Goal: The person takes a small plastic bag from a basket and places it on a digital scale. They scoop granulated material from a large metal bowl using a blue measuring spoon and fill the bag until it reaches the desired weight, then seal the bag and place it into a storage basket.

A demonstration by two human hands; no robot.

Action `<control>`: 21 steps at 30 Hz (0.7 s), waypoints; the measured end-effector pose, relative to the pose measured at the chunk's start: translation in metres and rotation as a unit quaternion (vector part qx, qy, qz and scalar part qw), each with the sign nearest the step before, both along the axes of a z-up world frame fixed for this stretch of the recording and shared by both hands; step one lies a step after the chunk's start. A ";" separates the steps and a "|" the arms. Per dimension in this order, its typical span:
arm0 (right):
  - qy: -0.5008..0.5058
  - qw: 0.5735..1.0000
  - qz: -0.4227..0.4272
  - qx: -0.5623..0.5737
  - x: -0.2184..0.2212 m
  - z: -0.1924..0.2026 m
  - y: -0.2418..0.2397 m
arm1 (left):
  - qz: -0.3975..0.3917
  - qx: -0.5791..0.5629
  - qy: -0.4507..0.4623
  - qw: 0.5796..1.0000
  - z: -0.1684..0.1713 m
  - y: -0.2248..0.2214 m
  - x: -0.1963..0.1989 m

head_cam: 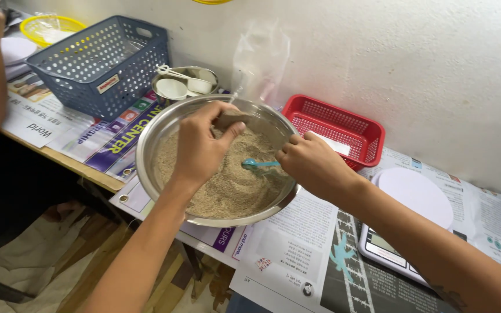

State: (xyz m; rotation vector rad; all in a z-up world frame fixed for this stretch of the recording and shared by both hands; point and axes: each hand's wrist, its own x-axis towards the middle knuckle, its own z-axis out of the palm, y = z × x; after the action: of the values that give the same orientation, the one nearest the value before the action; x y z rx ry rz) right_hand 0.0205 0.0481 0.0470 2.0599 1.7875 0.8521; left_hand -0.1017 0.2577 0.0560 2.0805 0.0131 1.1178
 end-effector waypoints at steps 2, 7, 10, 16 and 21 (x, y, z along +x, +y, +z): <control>0.006 1.000 0.006 0.009 -0.001 0.007 0.001 | -0.015 0.005 0.028 0.999 0.010 0.001 -0.001; -0.009 0.999 -0.028 0.033 0.000 0.016 -0.023 | -0.070 0.056 0.115 0.989 0.028 0.015 0.000; -0.045 0.997 -0.042 0.046 -0.007 0.030 -0.042 | -0.094 0.073 0.142 0.983 0.018 0.029 0.002; -0.053 0.994 -0.055 0.081 -0.006 0.008 -0.072 | -0.099 0.013 0.239 0.966 -0.007 0.047 0.001; -0.056 0.992 -0.023 0.110 -0.004 -0.003 -0.077 | -0.120 0.000 0.277 0.953 -0.022 0.058 0.009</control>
State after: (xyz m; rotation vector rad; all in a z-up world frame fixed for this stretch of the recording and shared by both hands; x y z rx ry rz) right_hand 0.0168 -0.0291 0.0438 2.1284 1.6432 1.1744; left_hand -0.0925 0.3153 0.0336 2.2589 0.0299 0.3669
